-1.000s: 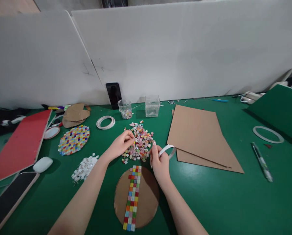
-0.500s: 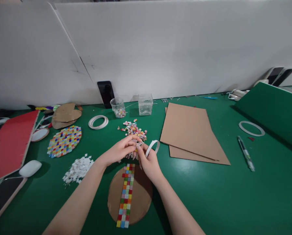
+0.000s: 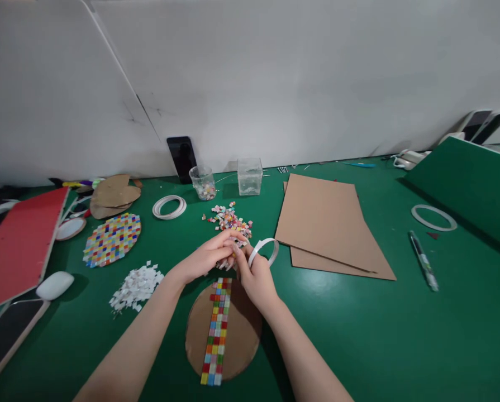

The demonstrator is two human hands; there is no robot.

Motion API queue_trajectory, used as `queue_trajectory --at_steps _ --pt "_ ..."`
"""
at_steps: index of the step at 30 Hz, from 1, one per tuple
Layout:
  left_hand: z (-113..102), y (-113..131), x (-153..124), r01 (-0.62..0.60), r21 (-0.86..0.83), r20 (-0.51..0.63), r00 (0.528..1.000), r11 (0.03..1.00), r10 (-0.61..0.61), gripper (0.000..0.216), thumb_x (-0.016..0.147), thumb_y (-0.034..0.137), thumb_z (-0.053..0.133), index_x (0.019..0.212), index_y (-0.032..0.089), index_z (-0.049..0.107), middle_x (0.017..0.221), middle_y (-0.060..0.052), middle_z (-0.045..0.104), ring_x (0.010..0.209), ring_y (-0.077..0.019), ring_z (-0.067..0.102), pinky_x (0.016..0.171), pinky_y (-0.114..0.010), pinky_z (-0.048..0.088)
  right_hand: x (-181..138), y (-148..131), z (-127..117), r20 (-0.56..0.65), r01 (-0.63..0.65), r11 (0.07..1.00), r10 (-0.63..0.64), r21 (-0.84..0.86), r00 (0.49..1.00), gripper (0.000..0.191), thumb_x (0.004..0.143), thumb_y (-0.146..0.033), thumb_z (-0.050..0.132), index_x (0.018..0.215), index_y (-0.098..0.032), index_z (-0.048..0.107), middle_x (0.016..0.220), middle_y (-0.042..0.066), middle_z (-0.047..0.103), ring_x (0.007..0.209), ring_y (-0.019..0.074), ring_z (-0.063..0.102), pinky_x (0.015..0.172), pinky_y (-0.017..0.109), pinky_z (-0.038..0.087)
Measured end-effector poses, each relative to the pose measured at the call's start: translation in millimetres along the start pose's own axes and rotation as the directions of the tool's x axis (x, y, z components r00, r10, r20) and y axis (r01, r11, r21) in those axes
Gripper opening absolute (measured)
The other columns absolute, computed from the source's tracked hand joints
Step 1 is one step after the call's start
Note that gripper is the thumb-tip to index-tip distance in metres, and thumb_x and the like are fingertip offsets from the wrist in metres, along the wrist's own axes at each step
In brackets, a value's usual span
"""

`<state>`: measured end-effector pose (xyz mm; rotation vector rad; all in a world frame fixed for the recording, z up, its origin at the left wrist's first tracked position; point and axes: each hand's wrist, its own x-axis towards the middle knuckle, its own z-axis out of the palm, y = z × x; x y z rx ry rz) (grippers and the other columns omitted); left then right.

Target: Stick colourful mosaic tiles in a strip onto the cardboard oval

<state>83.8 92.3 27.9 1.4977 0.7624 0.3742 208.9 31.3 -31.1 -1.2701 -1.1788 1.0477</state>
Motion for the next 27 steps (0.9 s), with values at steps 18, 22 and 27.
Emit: queue_trajectory --at_steps 18,22,27 --pt "-58.0 -25.3 -10.3 0.14 0.417 -0.412 0.91 0.898 0.049 0.034 0.087 0.043 0.04 0.079 0.019 0.063 0.059 -0.001 0.06 0.064 -0.0191 0.059 0.063 -0.028 0.043 2.2 6.0 -5.8 -0.223 -0.012 0.995 -0.01 -0.098 0.975 0.038 0.091 -0.048 0.041 0.066 -0.02 0.048 0.044 -0.007 0.039 0.039 0.0089 0.039 0.039 0.02 0.03" --pt "-62.3 -25.4 -13.8 0.169 0.428 -0.428 0.903 0.888 0.035 0.034 0.087 0.041 0.041 0.102 0.02 0.062 0.052 0.002 0.056 0.055 -0.0173 0.057 0.058 -0.027 0.043 4.1 6.6 -5.9 -0.257 -0.018 0.996 -0.005 -0.09 0.966 0.04 0.089 -0.051 0.041 0.066 -0.02 0.049 0.042 -0.007 0.039 0.036 0.0082 0.038 0.037 0.019 0.029" --pt "-69.5 -30.6 -12.2 0.239 0.469 -0.589 0.802 0.85 0.1 0.029 0.086 0.038 0.042 0.097 0.018 0.06 0.07 -0.003 0.06 0.067 -0.0197 0.058 0.062 -0.029 0.043 7.4 8.5 -5.6 -0.298 -0.047 0.998 0.035 -0.034 0.954 0.04 0.088 -0.053 0.042 0.067 -0.02 0.048 0.041 -0.008 0.037 0.035 0.0076 0.036 0.035 0.017 0.028"
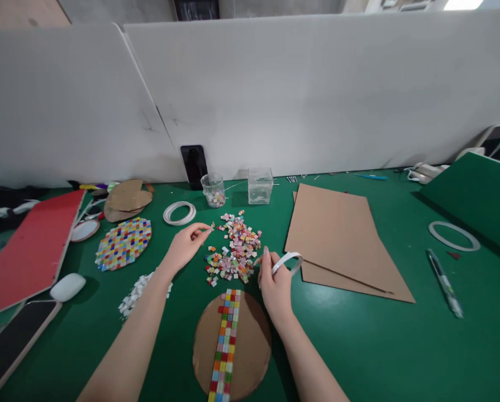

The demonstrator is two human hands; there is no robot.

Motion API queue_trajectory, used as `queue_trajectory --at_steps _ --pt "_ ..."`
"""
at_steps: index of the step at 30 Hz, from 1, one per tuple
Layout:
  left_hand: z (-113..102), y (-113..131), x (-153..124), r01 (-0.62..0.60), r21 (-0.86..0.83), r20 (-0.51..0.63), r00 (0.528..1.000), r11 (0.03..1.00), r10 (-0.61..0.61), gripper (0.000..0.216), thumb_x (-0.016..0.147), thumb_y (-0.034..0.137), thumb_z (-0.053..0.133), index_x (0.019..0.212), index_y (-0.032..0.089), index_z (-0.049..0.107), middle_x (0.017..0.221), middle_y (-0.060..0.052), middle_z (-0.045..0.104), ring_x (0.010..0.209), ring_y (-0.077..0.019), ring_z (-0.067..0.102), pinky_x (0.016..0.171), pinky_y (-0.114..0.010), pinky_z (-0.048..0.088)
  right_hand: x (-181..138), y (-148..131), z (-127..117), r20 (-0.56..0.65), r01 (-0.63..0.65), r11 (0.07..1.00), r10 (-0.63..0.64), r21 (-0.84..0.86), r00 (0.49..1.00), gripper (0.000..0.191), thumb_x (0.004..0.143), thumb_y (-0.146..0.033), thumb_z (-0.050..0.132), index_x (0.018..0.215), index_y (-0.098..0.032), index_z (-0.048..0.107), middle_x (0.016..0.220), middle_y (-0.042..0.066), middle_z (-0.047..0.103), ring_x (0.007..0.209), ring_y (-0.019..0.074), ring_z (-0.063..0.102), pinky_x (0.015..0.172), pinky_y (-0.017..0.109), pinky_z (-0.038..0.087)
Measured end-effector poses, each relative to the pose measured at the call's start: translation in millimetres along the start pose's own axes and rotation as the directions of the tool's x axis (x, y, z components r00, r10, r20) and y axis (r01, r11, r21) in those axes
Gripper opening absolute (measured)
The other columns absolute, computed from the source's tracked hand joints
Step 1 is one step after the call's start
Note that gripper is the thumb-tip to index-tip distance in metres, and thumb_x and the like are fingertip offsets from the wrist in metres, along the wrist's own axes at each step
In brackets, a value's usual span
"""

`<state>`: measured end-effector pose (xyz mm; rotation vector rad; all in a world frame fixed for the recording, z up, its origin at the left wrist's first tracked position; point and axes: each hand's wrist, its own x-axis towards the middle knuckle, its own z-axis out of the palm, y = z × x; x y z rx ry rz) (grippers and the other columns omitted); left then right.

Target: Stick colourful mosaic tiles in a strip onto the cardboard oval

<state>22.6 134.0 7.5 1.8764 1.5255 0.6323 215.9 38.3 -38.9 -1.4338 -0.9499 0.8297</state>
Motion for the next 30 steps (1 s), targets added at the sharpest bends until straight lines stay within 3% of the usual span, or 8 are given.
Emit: queue_trajectory --at_steps 3,6,10,14,20,25,27,30 --pt "1.2 -3.5 12.2 -0.013 0.036 -0.082 0.996 0.999 0.016 0.026 0.086 0.029 0.041 0.103 0.018 0.056 0.1 -0.009 0.059 0.092 -0.022 0.058 0.075 -0.031 0.045 2.7 2.9 0.8 -0.01 -0.007 1.0 0.007 0.002 1.0 0.04 0.087 -0.055 0.041 0.067 -0.02 0.048 0.041 -0.008 0.037 0.035 0.0085 0.036 0.036 0.019 0.028" --pt "4.0 -3.6 34.4 -0.048 0.073 -0.06 0.997 0.996 0.052 0.03 0.084 0.026 0.044 0.112 0.019 0.051 0.118 -0.011 0.052 0.11 -0.0237 0.051 0.084 -0.033 0.044 5.2 5.3 1.3 0.0 -0.006 1.0 0.006 -0.004 1.0 0.039 0.086 -0.055 0.044 0.068 -0.021 0.049 0.043 -0.007 0.041 0.038 0.0109 0.04 0.038 0.022 0.03" --pt "12.0 2.2 68.0 -0.082 0.137 0.074 0.995 0.987 0.073 0.049 0.072 0.042 0.062 0.113 0.016 0.052 0.121 -0.016 0.05 0.117 -0.0331 0.044 0.092 -0.041 0.038 7.3 8.3 1.8 0.01 -0.033 0.999 0.034 -0.01 0.999 0.037 0.086 -0.055 0.045 0.072 -0.021 0.05 0.045 -0.006 0.044 0.041 0.0132 0.042 0.041 0.024 0.031" --pt "23.0 10.6 83.8 -0.088 0.159 0.207 0.977 0.983 0.054 0.062 0.059 0.056 0.069 0.104 0.015 0.055 0.117 -0.018 0.05 0.115 -0.0388 0.041 0.087 -0.043 0.04 9.3 13.0 2.8 0.019 -0.056 0.998 0.056 -0.016 0.998 0.036 0.086 -0.054 0.044 0.074 -0.021 0.051 0.046 -0.006 0.043 0.042 0.0127 0.042 0.041 0.023 0.031" --pt "14.7 21.8 62.5 -0.118 0.022 0.495 0.864 0.993 0.092 0.033 0.074 0.046 0.058 0.089 0.017 0.061 0.086 -0.006 0.062 0.076 -0.0212 0.06 0.064 -0.028 0.046 9.7 14.7 3.4 0.028 -0.078 0.997 0.078 0.003 0.997 0.035 0.088 -0.052 0.043 0.074 -0.021 0.051 0.048 -0.006 0.042 0.042 0.0123 0.041 0.041 0.023 0.031" --pt "-27.6 32.1 33.7 -0.106 -0.128 0.565 0.809 0.986 0.161 0.034 0.089 0.043 0.038 0.101 0.024 0.063 0.106 -0.006 0.06 0.085 -0.0169 0.059 0.069 -0.025 0.047 8.8 14.1 3.7 0.033 -0.102 0.994 0.101 0.04 0.994 0.035 0.087 -0.053 0.043 0.072 -0.021 0.048 0.047 -0.006 0.04 0.041 0.0119 0.039 0.04 0.023 0.029" --pt "-37.0 32.0 29.7 -0.087 -0.093 0.484 0.867 0.992 0.122 0.036 0.091 0.042 0.033 0.103 0.023 0.06 0.101 -0.006 0.06 0.08 -0.0163 0.059 0.067 -0.026 0.047 9.1 14.5 4.0 0.035 -0.114 0.992 0.112 0.058 0.993 0.036 0.086 -0.054 0.044 0.072 -0.021 0.048 0.046 -0.007 0.04 0.04 0.0118 0.038 0.038 0.023 0.028" --pt "-32.5 24.7 30.5 -0.099 0.085 0.308 0.949 0.991 0.068 0.031 0.089 0.04 0.036 0.101 0.022 0.059 0.098 -0.006 0.059 0.081 -0.0182 0.058 0.071 -0.029 0.046 9.6 15.4 4.2 0.03 -0.114 0.992 0.112 0.058 0.993 0.037 0.085 -0.055 0.044 0.072 -0.021 0.048 0.046 -0.007 0.04 0.039 0.0117 0.038 0.038 0.023 0.028"
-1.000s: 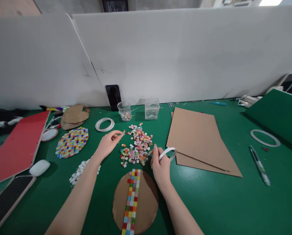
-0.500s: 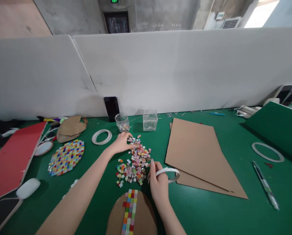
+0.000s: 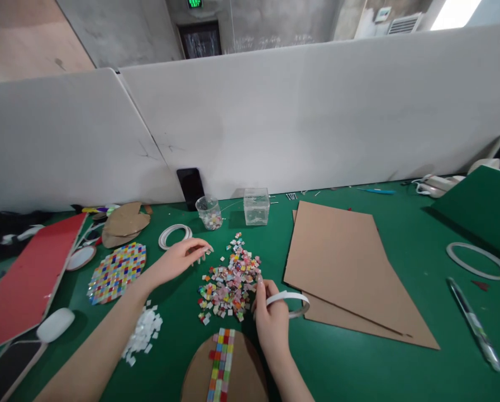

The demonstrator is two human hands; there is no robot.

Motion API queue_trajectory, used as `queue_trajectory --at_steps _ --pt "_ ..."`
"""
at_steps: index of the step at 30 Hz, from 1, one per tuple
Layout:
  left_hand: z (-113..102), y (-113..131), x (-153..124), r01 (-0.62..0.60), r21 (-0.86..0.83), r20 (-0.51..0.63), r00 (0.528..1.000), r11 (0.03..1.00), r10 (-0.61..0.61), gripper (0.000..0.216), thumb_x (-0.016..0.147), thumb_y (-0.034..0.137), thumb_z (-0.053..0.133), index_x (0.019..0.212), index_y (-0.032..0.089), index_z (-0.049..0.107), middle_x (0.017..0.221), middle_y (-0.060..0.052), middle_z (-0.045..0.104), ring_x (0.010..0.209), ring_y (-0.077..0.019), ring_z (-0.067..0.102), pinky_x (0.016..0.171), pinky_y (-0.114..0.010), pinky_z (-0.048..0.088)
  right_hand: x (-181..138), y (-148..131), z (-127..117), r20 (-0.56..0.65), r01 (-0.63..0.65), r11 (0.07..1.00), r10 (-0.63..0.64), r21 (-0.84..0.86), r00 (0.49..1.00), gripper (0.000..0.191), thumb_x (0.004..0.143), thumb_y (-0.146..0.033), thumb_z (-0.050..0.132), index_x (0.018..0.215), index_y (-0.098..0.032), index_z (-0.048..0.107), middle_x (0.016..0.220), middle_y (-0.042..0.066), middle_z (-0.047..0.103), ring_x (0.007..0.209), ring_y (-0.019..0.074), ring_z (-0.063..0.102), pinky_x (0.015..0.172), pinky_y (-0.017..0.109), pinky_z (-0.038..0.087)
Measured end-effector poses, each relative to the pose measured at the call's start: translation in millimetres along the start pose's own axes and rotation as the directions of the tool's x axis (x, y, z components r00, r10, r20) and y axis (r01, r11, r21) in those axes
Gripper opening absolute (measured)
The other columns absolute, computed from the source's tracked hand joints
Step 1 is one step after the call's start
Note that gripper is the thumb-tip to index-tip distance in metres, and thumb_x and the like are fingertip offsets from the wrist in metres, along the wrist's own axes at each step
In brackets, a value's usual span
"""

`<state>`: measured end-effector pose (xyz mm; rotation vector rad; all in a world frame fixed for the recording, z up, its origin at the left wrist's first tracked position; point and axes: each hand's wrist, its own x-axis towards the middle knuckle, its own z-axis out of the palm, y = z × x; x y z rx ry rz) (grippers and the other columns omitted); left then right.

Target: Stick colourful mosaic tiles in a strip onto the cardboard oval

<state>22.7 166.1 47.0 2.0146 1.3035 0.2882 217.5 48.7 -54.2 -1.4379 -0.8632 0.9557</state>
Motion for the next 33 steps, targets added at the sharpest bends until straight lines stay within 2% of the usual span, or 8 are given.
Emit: queue_trajectory --at_steps 4,7,14,18,21,24,27,33 --pt "24.4 -11.3 7.2 0.054 0.074 -0.025 0.998 0.996 -0.052 0.029 0.085 0.037 0.043 0.101 0.02 0.06 0.105 -0.01 0.055 0.086 -0.0228 0.057 0.075 -0.034 0.045 0.2 0.8 -0.6 0.001 0.007 1.0 -0.007 -0.022 1.0 0.037 0.086 -0.054 0.043 0.073 -0.02 0.05 0.049 -0.006 0.041 0.042 0.0117 0.039 0.04 0.023 0.029" --pt "38.7 -15.5 8.8 0.089 0.094 -0.022 0.996 0.992 -0.088 0.028 0.086 0.029 0.038 0.096 0.018 0.06 0.104 -0.012 0.056 0.087 -0.024 0.058 0.075 -0.035 0.045 0.1 0.5 -0.8 0.003 0.0 1.0 0.0 -0.027 1.0 0.037 0.086 -0.055 0.043 0.073 -0.021 0.05 0.05 -0.006 0.041 0.043 0.0119 0.04 0.04 0.023 0.03" --pt "51.1 -15.4 8.3 0.072 0.091 0.026 0.997 0.993 -0.075 0.027 0.086 0.026 0.036 0.09 0.02 0.062 0.095 -0.007 0.063 0.084 -0.0214 0.06 0.068 -0.03 0.046 0.4 -0.2 -0.4 0.001 -0.014 1.0 0.014 -0.01 1.0 0.037 0.086 -0.055 0.043 0.073 -0.021 0.05 0.05 -0.006 0.04 0.042 0.0116 0.039 0.04 0.023 0.028" --pt "56.3 -9.2 1.7 0.036 0.136 -0.033 0.999 0.99 -0.031 0.026 0.089 0.026 0.034 0.086 0.019 0.06 0.092 -0.006 0.06 0.076 -0.0183 0.059 0.066 -0.028 0.046 0.5 -0.6 -0.2 -0.004 -0.01 1.0 0.01 -0.021 1.0 0.037 0.086 -0.055 0.043 0.072 -0.021 0.049 0.049 -0.006 0.04 0.042 0.0111 0.038 0.039 0.022 0.028" --pt "56.5 1.5 -5.3 0.0 0.212 -0.133 0.991 0.977 0.029 0.021 0.091 0.028 0.036 0.093 0.018 0.054 0.097 -0.007 0.055 0.085 -0.0189 0.057 0.072 -0.029 0.045 0.6 -0.7 -0.2 -0.01 -0.001 1.0 0.0 -0.031 1.0 0.038 0.087 -0.054 0.042 0.072 -0.02 0.05 0.048 -0.006 0.04 0.041 0.011 0.038 0.039 0.022 0.028" --pt "57.5 13.2 -7.9 -0.077 0.368 -0.155 0.978 0.927 0.143 0.017 0.091 0.033 0.043 0.088 0.018 0.051 0.091 -0.006 0.054 0.088 -0.0206 0.052 0.075 -0.031 0.042 0.8 -1.0 -0.2 -0.008 0.009 0.999 -0.009 -0.042 1.0 0.038 0.087 -0.054 0.042 0.072 -0.02 0.05 0.048 -0.006 0.041 0.041 0.0109 0.038 0.039 0.022 0.028" --pt "64.9 19.7 -3.4 -0.164 0.526 -0.07 0.97 0.835 0.234 0.019 0.089 0.031 0.049 0.075 0.017 0.053 0.079 -0.005 0.055 0.084 -0.0226 0.051 0.073 -0.033 0.04 0.9 -1.7 -0.5 -0.013 0.04 0.998 -0.04 -0.047 0.999 0.038 0.087 -0.053 0.042 0.069 -0.02 0.049 0.048 -0.006 0.04 0.041 0.011 0.039 0.04 0.022 0.029" --pt "91.5 22.7 6.1 -0.153 0.668 -0.036 0.971 0.728 0.238 0.013 0.087 0.018 0.05 0.083 0.01 0.059 0.082 -0.014 0.06 0.088 -0.0292 0.052 0.075 -0.039 0.038 1.5 -1.4 -0.9 -0.019 0.059 0.997 -0.06 -0.055 0.998 0.038 0.087 -0.053 0.041 0.07 -0.02 0.05 0.047 -0.006 0.042 0.041 0.0114 0.04 0.04 0.022 0.03"
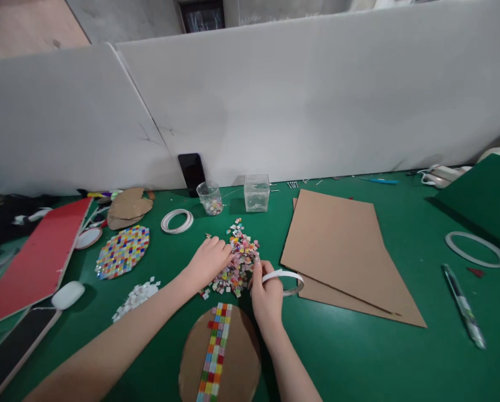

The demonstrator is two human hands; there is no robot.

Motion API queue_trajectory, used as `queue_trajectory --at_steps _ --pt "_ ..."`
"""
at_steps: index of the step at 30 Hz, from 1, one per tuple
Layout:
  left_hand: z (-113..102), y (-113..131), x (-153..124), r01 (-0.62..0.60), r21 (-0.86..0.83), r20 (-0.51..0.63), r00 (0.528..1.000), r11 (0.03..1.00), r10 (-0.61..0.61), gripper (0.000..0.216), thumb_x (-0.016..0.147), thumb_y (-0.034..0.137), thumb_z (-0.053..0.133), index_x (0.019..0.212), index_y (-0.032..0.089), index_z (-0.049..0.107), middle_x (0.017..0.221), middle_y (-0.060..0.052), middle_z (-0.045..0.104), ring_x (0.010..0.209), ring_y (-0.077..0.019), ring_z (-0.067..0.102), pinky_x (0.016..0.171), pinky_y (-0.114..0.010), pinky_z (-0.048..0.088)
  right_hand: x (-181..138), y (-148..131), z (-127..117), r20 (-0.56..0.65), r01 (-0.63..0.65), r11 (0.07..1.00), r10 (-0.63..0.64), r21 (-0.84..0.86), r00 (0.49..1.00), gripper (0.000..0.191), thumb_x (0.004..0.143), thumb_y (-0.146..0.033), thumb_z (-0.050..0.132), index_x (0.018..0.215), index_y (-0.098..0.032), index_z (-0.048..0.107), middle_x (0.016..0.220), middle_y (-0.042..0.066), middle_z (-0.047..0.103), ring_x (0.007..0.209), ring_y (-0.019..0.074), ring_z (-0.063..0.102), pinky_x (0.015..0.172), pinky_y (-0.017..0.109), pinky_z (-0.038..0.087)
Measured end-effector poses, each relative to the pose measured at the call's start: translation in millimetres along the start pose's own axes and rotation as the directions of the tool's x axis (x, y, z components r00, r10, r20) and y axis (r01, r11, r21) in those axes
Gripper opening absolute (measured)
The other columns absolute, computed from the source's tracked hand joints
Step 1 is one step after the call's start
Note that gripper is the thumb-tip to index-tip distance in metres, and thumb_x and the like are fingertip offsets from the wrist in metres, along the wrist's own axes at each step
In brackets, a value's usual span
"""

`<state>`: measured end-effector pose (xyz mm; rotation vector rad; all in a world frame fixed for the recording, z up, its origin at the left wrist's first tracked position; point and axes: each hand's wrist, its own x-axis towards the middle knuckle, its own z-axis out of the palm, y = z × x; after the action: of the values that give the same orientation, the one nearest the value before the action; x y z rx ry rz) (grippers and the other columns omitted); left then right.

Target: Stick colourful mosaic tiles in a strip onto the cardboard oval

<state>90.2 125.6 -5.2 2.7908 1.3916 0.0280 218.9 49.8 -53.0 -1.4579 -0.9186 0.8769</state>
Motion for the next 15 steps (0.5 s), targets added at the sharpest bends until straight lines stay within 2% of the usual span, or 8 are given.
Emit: queue_trajectory --at_steps 4,7,10,15 --pt "4.7 9.0 -1.4 0.052 0.009 -0.011 0.999 0.999 -0.052 0.018 0.082 0.0 0.042 0.085 0.007 0.059 0.084 -0.018 0.061 0.087 -0.0288 0.052 0.074 -0.039 0.038 0.2 -0.5 0.2 -0.002 0.017 1.0 -0.017 0.003 1.0 0.038 0.087 -0.053 0.042 0.068 -0.021 0.048 0.047 -0.006 0.041 0.041 0.0112 0.04 0.04 0.022 0.03" --pt "2.1 5.9 -3.6 0.067 -0.062 -0.024 0.997 0.996 -0.068 0.018 0.079 -0.002 0.045 0.079 0.011 0.057 0.082 -0.013 0.061 0.087 -0.0266 0.053 0.075 -0.037 0.038 0.0 -1.8 0.1 -0.01 0.036 0.999 -0.036 0.003 0.999 0.039 0.087 -0.054 0.042 0.066 -0.021 0.047 0.047 -0.006 0.041 0.041 0.0113 0.041 0.041 0.022 0.031" --pt "-5.1 -4.6 -9.5 0.101 -0.19 -0.047 0.993 0.977 -0.112 0.015 0.084 0.009 0.046 0.072 0.015 0.051 0.076 -0.009 0.058 0.082 -0.0244 0.053 0.073 -0.034 0.038 0.2 -2.0 0.1 -0.018 0.049 0.999 -0.049 0.003 0.999 0.039 0.086 -0.054 0.043 0.066 -0.021 0.047 0.046 -0.006 0.042 0.04 0.0113 0.041 0.04 0.022 0.031" --pt "-17.5 -20.0 -31.1 0.214 -0.484 -0.024 0.966 0.848 -0.258 0.033 0.095 0.035 0.026 0.068 0.021 0.04 0.058 0.002 0.045 0.054 -0.0149 0.047 0.053 -0.026 0.036 0.8 -0.4 0.0 -0.012 0.053 0.999 -0.053 -0.002 0.999 0.041 0.086 -0.055 0.042 0.065 -0.021 0.047 0.044 -0.007 0.041 0.038 0.011 0.041 0.039 0.022 0.03"
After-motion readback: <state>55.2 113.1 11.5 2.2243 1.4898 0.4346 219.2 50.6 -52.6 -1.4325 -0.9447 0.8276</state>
